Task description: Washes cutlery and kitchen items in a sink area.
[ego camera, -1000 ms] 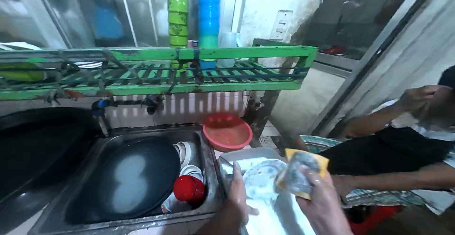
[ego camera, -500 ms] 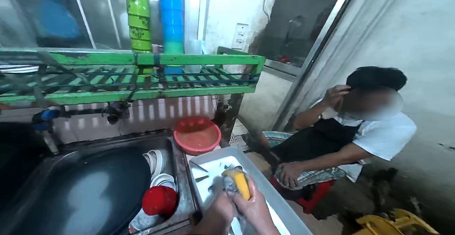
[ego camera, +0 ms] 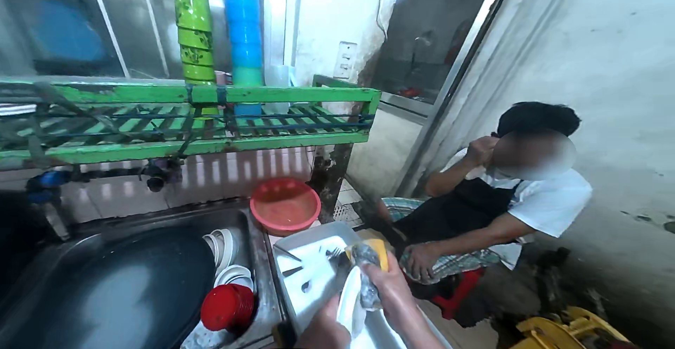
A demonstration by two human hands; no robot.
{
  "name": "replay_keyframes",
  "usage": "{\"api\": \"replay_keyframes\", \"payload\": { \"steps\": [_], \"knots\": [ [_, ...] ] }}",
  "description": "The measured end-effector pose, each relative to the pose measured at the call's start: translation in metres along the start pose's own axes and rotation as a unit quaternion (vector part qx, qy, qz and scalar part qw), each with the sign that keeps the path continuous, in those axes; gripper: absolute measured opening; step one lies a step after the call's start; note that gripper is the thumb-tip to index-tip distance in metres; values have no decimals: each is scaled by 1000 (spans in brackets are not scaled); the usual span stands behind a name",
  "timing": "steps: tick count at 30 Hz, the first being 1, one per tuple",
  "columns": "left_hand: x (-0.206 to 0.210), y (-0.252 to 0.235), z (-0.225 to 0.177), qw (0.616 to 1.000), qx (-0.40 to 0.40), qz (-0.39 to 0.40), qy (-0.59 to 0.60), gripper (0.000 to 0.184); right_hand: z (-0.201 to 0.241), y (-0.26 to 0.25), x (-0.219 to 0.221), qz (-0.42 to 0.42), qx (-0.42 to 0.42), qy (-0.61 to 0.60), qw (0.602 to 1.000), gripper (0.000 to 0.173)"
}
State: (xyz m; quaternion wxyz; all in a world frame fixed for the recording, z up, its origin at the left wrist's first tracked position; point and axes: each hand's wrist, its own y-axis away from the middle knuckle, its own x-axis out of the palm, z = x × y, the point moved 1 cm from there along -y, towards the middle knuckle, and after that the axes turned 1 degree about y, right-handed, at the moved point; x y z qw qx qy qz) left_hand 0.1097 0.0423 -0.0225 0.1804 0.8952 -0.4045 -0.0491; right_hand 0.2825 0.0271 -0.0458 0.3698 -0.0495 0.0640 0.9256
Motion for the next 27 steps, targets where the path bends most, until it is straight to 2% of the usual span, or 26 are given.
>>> {"api": "replay_keyframes", "payload": {
  "steps": [2,3,4,5,7,8,10,13,14,16,17,19,21,22,23,25,26,27],
  "knots": [
    [-3,7,-30,994,-73,5,-80,45,19,32,12,52,-109,101,988,75],
    [-9,-1,-30,992,-68,12,-109,33,22,45,20,80,-170,131,974,76],
    [-15,-7,-27,990,-60,19,-123,29,20,48,26,83,-206,133,966,77],
    [-19,-11,-22,992,-46,26,-118,39,17,43,27,69,-194,110,972,78],
    [-16,-21,-2,997,-36,34,-55,71,8,14,18,22,-82,45,995,78],
    [-11,-22,5,999,-38,33,-17,77,5,2,12,2,-40,29,999,77],
    [-4,-20,12,999,-34,26,23,71,12,8,8,4,-51,62,997,76],
    [-1,-15,4,998,-57,11,11,35,21,50,23,80,-183,124,972,80],
    [-2,-11,-6,997,-82,7,9,36,18,52,25,75,-191,121,971,79],
    [-5,-10,-15,992,-122,-2,6,68,11,30,18,19,-104,108,989,69],
    [-5,-13,-11,992,-119,-19,34,71,4,14,12,-7,-55,99,994,65],
    [-3,-23,1,985,-78,-56,142,64,-5,9,7,-28,-28,99,994,64],
    [0,-30,7,973,-33,-68,219,57,1,42,18,-12,-87,105,991,74],
    [1,-31,7,971,-18,-72,228,49,3,57,25,-7,-116,98,988,76],
    [-1,-30,5,973,-14,-66,221,49,1,62,30,-12,-128,87,988,77],
    [-3,-23,7,979,-32,-53,193,70,-12,41,27,-42,-73,64,994,75],
    [-3,-20,8,978,-40,-52,198,70,-18,22,22,-58,-38,67,995,70],
    [-1,-20,9,972,-35,-60,224,60,-21,9,19,-66,-13,77,995,68]
  ]
}}
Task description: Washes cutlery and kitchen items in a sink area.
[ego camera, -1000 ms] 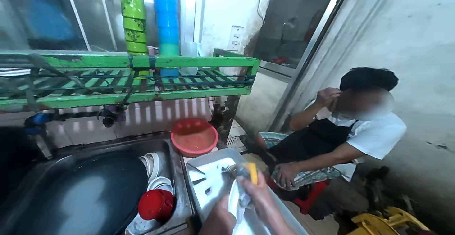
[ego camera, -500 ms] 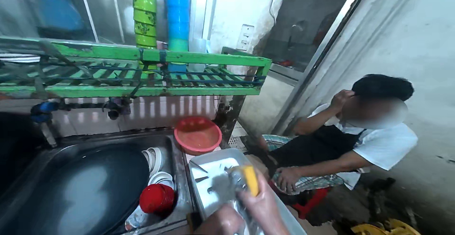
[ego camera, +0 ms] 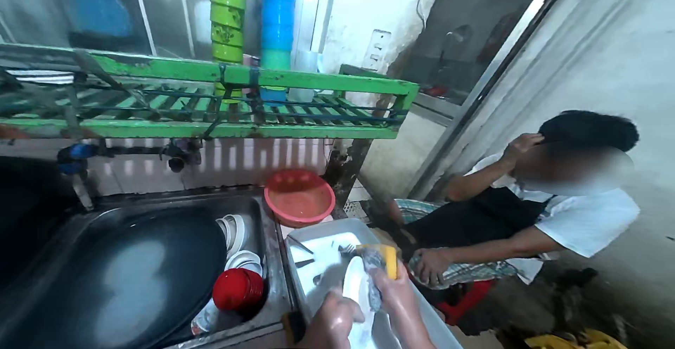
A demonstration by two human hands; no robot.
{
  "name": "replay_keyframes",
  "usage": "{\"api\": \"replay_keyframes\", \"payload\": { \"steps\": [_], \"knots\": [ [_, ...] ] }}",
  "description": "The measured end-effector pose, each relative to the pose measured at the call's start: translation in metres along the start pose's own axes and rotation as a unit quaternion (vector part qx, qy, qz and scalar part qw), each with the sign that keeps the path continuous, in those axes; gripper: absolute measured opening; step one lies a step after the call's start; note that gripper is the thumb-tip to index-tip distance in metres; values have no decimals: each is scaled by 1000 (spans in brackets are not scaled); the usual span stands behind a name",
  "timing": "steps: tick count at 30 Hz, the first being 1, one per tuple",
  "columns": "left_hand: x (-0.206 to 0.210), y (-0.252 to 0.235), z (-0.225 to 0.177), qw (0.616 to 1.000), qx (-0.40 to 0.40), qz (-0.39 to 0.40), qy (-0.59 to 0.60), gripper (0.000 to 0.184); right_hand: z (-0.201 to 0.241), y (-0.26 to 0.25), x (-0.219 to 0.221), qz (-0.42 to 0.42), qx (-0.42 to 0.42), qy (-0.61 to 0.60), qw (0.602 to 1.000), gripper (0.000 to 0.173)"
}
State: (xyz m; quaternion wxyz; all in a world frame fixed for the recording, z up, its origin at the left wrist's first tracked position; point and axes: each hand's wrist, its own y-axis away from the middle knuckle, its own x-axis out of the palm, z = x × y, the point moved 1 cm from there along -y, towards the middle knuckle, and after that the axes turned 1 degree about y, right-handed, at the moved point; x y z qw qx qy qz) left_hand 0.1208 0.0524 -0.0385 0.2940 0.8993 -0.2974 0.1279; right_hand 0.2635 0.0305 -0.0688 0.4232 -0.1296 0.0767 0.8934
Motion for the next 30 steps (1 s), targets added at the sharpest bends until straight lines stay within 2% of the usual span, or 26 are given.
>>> {"api": "replay_keyframes", "payload": {
  "steps": [1,2,5,7,9,11,12,15,17,20,21,23,25,27,28,30],
  "knots": [
    [1,-4,3,999,17,-12,37,42,2,-2,1,1,2,14,1000,67],
    [-1,-10,4,996,32,-28,74,33,9,8,3,11,-22,29,999,69],
    [-10,-28,-20,978,42,-92,184,45,17,54,13,81,-187,58,977,73],
    [-18,-34,-35,964,24,-100,244,50,1,56,13,97,-270,44,957,71],
    [-22,-33,-37,959,13,-80,273,49,-4,37,4,62,-206,43,976,70],
    [-19,-26,-29,971,-11,-63,230,47,1,8,-5,52,-118,77,989,68],
    [-17,-24,-22,979,-24,-53,194,46,9,-4,-6,72,-111,107,985,66],
    [-13,-23,-5,991,-19,-15,130,41,44,-16,-2,176,-183,199,947,61],
    [-14,-20,-15,988,-16,-45,145,43,51,-24,-3,207,-160,202,944,59],
    [-24,-23,-40,970,0,-110,218,44,36,-29,-11,190,-116,179,958,54],
    [-28,-27,-46,960,17,-125,248,43,29,-21,-11,179,-130,183,958,53],
    [-37,-34,-48,943,42,-149,293,43,15,7,-4,145,-233,191,942,52],
    [-45,-43,-42,930,60,-192,307,43,11,32,10,143,-355,198,902,50],
    [-55,-47,-36,929,90,-224,281,43,10,46,23,178,-437,205,857,48],
    [-59,-47,-34,926,110,-239,270,41,8,48,27,189,-458,211,842,48],
    [-74,-46,-39,915,167,-249,270,33,3,45,21,213,-426,211,853,51]
  ]
}}
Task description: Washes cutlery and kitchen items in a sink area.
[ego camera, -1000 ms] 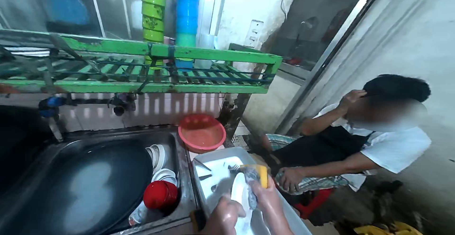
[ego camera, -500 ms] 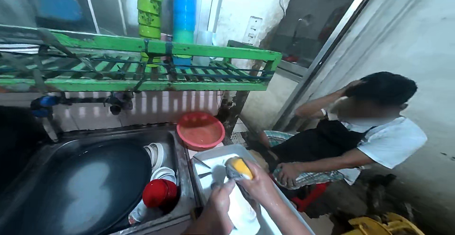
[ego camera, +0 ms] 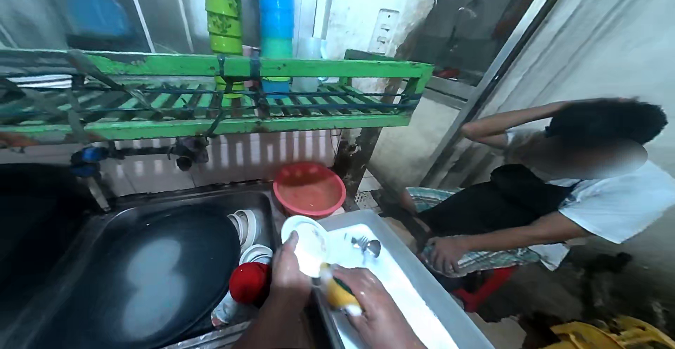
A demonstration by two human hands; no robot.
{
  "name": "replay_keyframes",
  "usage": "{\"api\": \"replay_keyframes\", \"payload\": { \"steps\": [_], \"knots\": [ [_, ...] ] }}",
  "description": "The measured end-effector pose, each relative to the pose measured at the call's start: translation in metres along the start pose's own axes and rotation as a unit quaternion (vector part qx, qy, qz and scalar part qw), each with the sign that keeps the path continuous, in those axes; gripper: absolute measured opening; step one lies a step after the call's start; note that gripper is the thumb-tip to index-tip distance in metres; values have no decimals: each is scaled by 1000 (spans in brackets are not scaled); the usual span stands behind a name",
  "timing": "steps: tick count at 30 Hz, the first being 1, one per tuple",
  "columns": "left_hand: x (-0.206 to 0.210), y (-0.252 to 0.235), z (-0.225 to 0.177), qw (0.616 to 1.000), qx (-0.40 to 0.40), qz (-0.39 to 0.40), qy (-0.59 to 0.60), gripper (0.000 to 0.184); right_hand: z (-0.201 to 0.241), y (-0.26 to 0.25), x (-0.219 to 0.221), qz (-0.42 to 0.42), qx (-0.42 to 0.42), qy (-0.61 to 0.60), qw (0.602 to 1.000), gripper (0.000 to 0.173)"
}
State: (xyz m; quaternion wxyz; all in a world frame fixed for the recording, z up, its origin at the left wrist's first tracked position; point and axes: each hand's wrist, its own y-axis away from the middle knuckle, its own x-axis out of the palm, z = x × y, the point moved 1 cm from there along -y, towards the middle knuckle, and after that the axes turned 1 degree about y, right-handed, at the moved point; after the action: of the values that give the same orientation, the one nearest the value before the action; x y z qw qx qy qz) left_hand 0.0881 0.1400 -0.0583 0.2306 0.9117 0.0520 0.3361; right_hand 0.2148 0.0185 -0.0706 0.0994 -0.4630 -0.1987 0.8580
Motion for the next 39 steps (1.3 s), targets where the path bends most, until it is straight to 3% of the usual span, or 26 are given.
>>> {"api": "replay_keyframes", "payload": {
  "steps": [2,5,8,11,13,15,17,19,20,21,25,28,30,34,36,39],
  "knots": [
    [-22,-15,-30,994,94,0,-56,31,-12,14,-19,33,90,-5,995,54],
    [-83,-60,-80,949,197,-81,-235,36,-39,47,-52,110,211,40,970,55],
    [-129,-99,-101,895,183,-179,-365,42,-52,73,-62,171,264,90,945,52],
    [-92,-84,-86,887,194,-85,-411,57,-57,79,-55,242,308,100,915,56],
    [-42,-56,-49,844,224,71,-481,42,-60,78,-49,271,331,92,899,64],
    [-1,-31,6,756,219,278,-551,35,-58,76,-48,281,355,90,887,72],
    [32,-6,60,596,144,439,-656,39,-56,72,-51,290,372,98,876,72],
    [50,9,102,419,87,474,-769,50,-58,73,-54,267,384,88,880,70],
    [52,13,116,366,97,457,-805,54,-62,74,-55,243,385,72,887,70],
    [53,16,125,349,116,434,-822,54,-67,76,-55,213,387,55,896,69],
    [56,13,133,400,91,383,-828,52,-73,78,-57,125,423,-10,898,72],
    [47,4,123,553,-14,399,-731,39,-73,78,-55,118,445,-34,887,71],
    [45,2,120,619,-91,387,-678,30,-74,76,-58,115,451,-40,884,70],
    [35,15,122,671,-189,361,-619,26,-73,73,-58,112,454,-41,883,72],
    [31,23,124,678,-187,376,-603,23,-75,74,-55,98,446,-41,889,73],
    [32,40,123,704,-171,388,-570,34,-73,74,-56,49,447,-61,891,73]
  ]
}}
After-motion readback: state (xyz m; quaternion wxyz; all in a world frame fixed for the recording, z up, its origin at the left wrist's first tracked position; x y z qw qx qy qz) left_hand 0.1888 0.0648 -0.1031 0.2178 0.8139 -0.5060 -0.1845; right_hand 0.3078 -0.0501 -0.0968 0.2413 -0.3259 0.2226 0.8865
